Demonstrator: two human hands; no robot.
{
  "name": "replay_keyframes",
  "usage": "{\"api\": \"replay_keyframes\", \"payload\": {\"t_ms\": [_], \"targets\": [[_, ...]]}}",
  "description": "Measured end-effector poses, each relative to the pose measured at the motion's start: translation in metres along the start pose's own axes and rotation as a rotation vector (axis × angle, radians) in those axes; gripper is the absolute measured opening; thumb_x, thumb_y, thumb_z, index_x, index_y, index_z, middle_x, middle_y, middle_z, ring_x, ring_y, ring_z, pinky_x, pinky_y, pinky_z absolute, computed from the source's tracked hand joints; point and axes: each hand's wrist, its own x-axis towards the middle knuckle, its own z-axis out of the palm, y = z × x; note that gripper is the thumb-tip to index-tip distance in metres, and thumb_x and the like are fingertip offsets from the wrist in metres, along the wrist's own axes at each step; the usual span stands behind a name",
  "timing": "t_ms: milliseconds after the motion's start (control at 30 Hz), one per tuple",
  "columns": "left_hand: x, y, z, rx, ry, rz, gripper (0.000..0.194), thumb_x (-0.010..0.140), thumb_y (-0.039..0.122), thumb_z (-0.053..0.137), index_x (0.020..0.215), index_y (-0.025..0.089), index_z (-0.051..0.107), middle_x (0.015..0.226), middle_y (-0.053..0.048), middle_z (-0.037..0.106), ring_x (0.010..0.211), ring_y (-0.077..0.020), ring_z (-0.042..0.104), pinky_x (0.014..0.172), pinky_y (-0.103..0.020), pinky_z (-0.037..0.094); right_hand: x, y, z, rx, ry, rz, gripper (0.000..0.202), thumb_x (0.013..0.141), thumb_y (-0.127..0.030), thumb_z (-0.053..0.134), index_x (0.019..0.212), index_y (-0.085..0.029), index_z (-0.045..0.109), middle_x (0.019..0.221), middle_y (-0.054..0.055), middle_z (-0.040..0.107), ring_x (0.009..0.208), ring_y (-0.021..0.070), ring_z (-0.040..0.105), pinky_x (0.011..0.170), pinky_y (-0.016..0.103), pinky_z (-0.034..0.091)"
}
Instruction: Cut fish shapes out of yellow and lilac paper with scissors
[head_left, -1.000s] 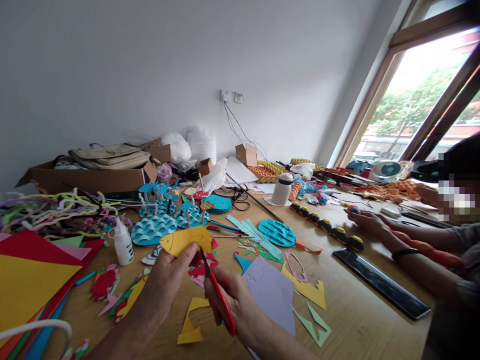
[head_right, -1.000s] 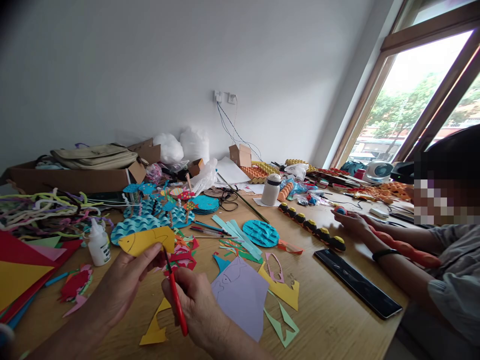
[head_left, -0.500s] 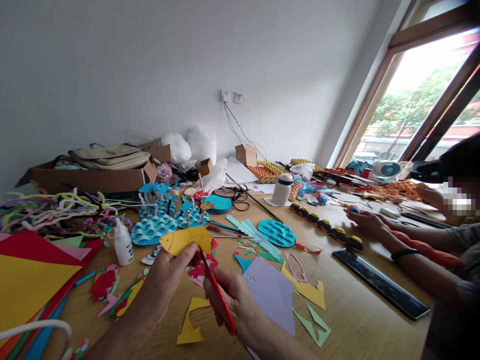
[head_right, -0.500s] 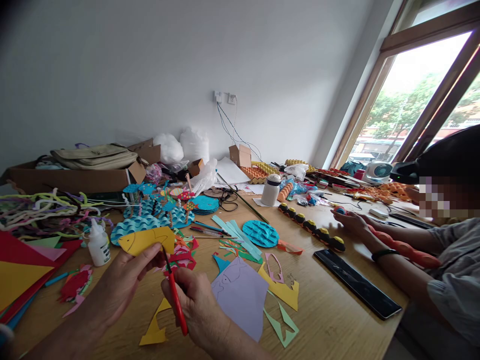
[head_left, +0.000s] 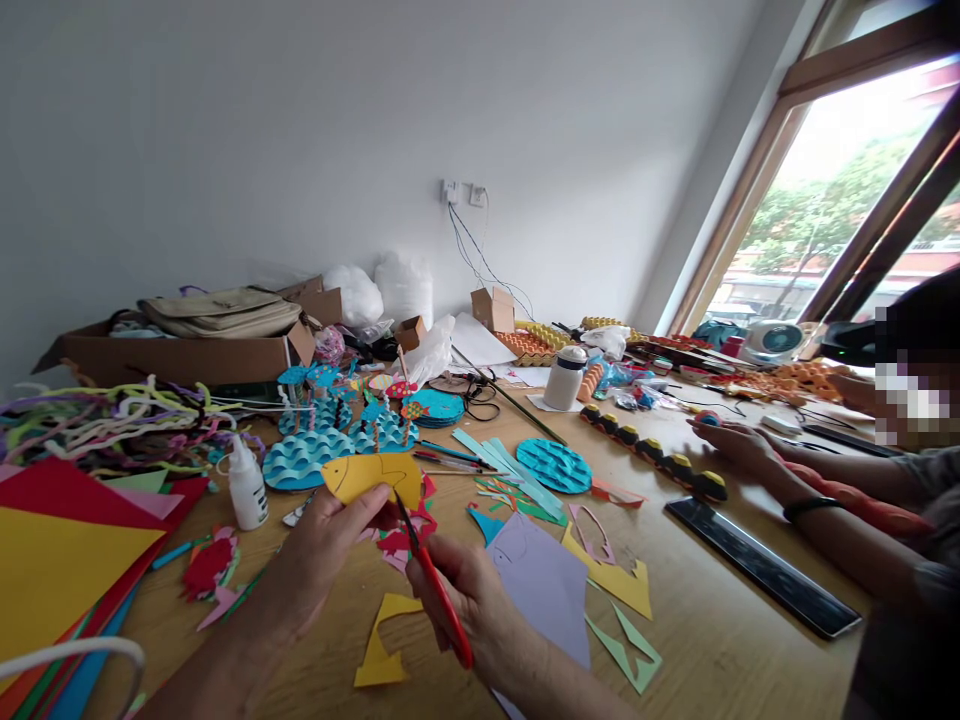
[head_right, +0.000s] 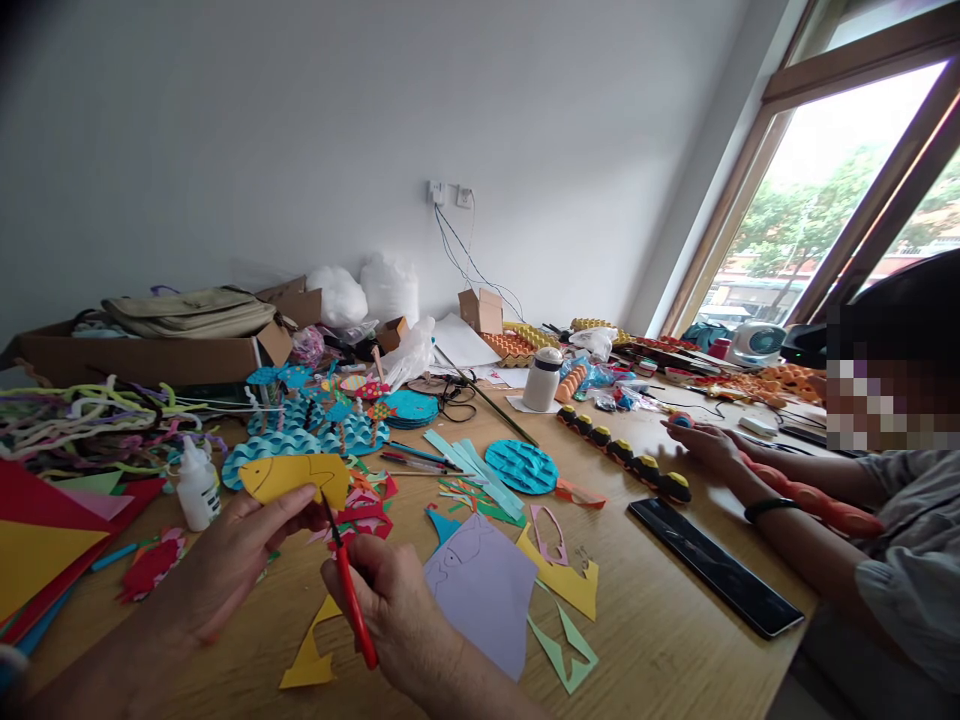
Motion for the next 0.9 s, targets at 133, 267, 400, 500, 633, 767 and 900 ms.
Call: {"api": "replay_keyframes", "payload": {"t_ms": [133, 267, 400, 500, 633, 767, 900], "targets": [[-0.0008, -0.0001, -0.0021, 0.039, 0.005, 0.030, 0.013, 0.066, 0.032, 0.063, 0.066, 0.021, 0.070, 0.067, -0.002, 0.071, 0.070, -0.0206, 0.063, 0.070, -0.028, 0.045, -0.0007, -0.0007, -0.0003, 0.032, 0.001, 0.020, 0.038, 0.084, -0.050, 0.043, 0.063, -0.018, 0.041, 0.052, -0.006, 0.033, 0.045, 0.0058, 0.031, 0.043, 0.020, 0.020], [-0.0016, 0.0025, -0.0003, 0.052, 0.002, 0.043, 0.015, 0.067, 0.034, 0.062, 0.064, 0.021, 0.068, 0.067, -0.002, 0.071, 0.070, -0.0207, 0.063, 0.070, -0.029, 0.044, -0.0004, 0.0008, -0.0001, 0.039, -0.001, 0.021, 0.037, 0.083, -0.049, 0.045, 0.064, -0.018, 0.044, 0.050, -0.006, 0.033, 0.045, 0.0064, 0.034, 0.042, 0.019, 0.022], [0.0000, 0.0020, 0.0010, 0.058, -0.005, 0.033, 0.019, 0.067, 0.038, 0.061, 0.061, 0.020, 0.067, 0.070, -0.002, 0.071, 0.071, -0.0205, 0.062, 0.069, -0.028, 0.044, -0.0003, 0.0003, 0.0001, 0.040, -0.001, 0.018, 0.035, 0.083, -0.048, 0.044, 0.065, -0.018, 0.045, 0.050, -0.006, 0.035, 0.045, 0.0066, 0.034, 0.042, 0.019, 0.023], [0.0003, 0.0008, 0.0003, 0.061, -0.007, 0.028, 0.017, 0.068, 0.037, 0.062, 0.066, 0.021, 0.068, 0.069, -0.002, 0.070, 0.072, -0.0208, 0.062, 0.070, -0.029, 0.044, -0.0003, -0.0009, -0.0001, 0.039, -0.003, 0.017, 0.032, 0.083, -0.044, 0.044, 0.065, -0.018, 0.044, 0.050, -0.006, 0.034, 0.045, 0.0067, 0.033, 0.042, 0.019, 0.023], [-0.0001, 0.0009, -0.0018, 0.073, -0.014, 0.029, 0.018, 0.068, 0.038, 0.061, 0.062, 0.021, 0.067, 0.066, -0.001, 0.069, 0.070, -0.0208, 0.061, 0.069, -0.029, 0.044, 0.0000, -0.0008, -0.0006, 0.021, 0.004, -0.007, 0.029, 0.083, -0.039, 0.043, 0.064, -0.018, 0.043, 0.052, -0.006, 0.033, 0.046, 0.0063, 0.032, 0.043, 0.020, 0.022], [-0.0002, 0.0007, -0.0033, 0.078, -0.034, 0.048, 0.019, 0.069, 0.037, 0.060, 0.059, 0.022, 0.067, 0.065, 0.000, 0.068, 0.068, -0.0195, 0.061, 0.066, -0.027, 0.045, 0.0000, -0.0006, -0.0007, 0.012, 0.005, -0.004, 0.029, 0.084, -0.038, 0.043, 0.063, -0.018, 0.041, 0.053, -0.006, 0.032, 0.047, 0.0063, 0.031, 0.044, 0.020, 0.021], [-0.0003, 0.0004, -0.0028, 0.058, -0.044, 0.050, 0.019, 0.070, 0.035, 0.060, 0.061, 0.022, 0.068, 0.065, 0.000, 0.069, 0.068, -0.0186, 0.062, 0.066, -0.026, 0.046, -0.0008, -0.0025, -0.0012, 0.009, -0.007, -0.021, 0.029, 0.084, -0.038, 0.041, 0.063, -0.018, 0.039, 0.054, -0.006, 0.032, 0.047, 0.0062, 0.030, 0.044, 0.021, 0.021]]}}
